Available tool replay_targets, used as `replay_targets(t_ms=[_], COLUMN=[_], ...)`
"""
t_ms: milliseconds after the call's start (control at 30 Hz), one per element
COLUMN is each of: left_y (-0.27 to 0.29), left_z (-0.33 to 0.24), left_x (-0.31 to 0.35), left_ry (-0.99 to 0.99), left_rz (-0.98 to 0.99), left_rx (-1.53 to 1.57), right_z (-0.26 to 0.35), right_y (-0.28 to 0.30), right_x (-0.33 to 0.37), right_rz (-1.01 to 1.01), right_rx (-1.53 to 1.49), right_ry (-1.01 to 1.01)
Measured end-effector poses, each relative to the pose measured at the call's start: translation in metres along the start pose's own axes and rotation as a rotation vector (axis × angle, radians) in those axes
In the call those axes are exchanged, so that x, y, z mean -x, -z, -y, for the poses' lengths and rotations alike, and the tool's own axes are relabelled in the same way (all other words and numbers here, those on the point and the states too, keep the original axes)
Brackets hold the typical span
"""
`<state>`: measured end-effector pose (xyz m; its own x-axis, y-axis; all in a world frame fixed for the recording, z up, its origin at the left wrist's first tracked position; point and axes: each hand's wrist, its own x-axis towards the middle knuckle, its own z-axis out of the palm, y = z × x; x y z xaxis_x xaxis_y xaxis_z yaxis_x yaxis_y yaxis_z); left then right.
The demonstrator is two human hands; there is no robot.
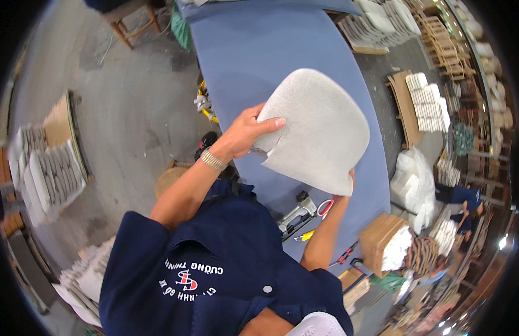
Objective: The person assembles a cushion by folding fabric over a foam insert, trimming excess material with scissors, and securing the edges with a staple gun. The finished cushion is placed on a stack of completed units.
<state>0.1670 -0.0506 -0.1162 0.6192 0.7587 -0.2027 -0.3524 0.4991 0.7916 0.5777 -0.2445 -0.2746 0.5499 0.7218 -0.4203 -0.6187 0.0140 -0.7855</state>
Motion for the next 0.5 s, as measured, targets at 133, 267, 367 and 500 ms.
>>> replay_targets(t_ms=[133,267,367,500], left_y=[-0.046,-0.071,-0.085,-0.088], left_z=[-0.082,-0.068,-0.070,-0.073], left_x=[0.037,0.037,0.039,0.042], left_ry=[-0.266,-0.438,-0.357,-0.347], left_rz=[0.029,0.075,0.059,0.100], left_rx=[-0.623,-0.935,-0.979,-1.016], right_z=[0.043,0.085,0.116,0.176], right_y=[-0.071,-0.131,-0.191,-0.266], right_x=[-0.009,-0.004,0.023,0.070], right_rz=[-0.100,-0.128,-0.030,0.071], right_rx=[0.800,0.686,0.670,0.596], right_ry=[0.203,0.412,0.671,1.127])
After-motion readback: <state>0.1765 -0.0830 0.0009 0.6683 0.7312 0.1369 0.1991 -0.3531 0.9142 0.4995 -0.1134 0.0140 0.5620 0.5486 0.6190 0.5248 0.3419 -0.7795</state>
